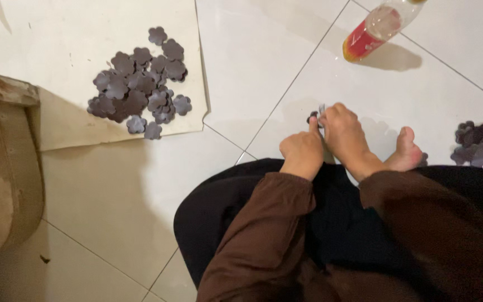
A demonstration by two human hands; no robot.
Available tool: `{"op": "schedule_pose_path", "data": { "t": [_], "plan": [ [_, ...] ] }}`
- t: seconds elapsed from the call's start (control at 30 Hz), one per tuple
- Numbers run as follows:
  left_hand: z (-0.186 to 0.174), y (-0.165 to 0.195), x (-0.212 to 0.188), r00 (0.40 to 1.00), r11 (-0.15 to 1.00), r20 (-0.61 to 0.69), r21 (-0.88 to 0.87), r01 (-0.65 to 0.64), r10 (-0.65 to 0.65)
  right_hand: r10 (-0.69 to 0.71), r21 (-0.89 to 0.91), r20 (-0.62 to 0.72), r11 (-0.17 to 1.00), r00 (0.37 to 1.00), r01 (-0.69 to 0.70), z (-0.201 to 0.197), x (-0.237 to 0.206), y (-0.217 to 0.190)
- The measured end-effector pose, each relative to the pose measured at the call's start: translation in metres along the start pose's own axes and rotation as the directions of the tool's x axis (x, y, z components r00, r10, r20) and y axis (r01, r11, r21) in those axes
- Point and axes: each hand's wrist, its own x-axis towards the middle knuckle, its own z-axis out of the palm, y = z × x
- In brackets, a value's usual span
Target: The person sits on the floor and cleans dark, flower-shaped decorative pieces one by one using a small white cloth. They pick up each piece, wipe it thoroughly, and place it back down, repeating the process for multiple items.
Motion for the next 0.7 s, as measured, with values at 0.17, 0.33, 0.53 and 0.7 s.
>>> {"op": "schedule_pose_path", "data": {
  "t": [0.17,0.33,0.53,0.7],
  "plan": [
    [0.003,0.002,0.004,0.999,0.999,-0.051,-0.033,-0.008,0.006,-0.033,-0.058,-0.009,0.998,0.999,0.032,0.006,-0.001,0.007],
    [0.0,0.002,0.009,0.999,0.997,0.029,-0.066,0.026,-0.024,0.014,0.05,-0.013,0.999,1.0,-0.014,0.006,0.001,0.013],
    [-0.004,0.003,0.005,0.999,0.996,0.015,-0.082,0.03,-0.029,0.092,0.063,0.026,0.994,0.995,-0.093,0.002,0.003,0.011],
    [-0.004,0.003,0.003,1.0,0.999,-0.028,-0.05,0.001,-0.002,0.062,0.063,-0.004,0.996,0.998,-0.062,0.0,0.003,0.01]
  ]
}}
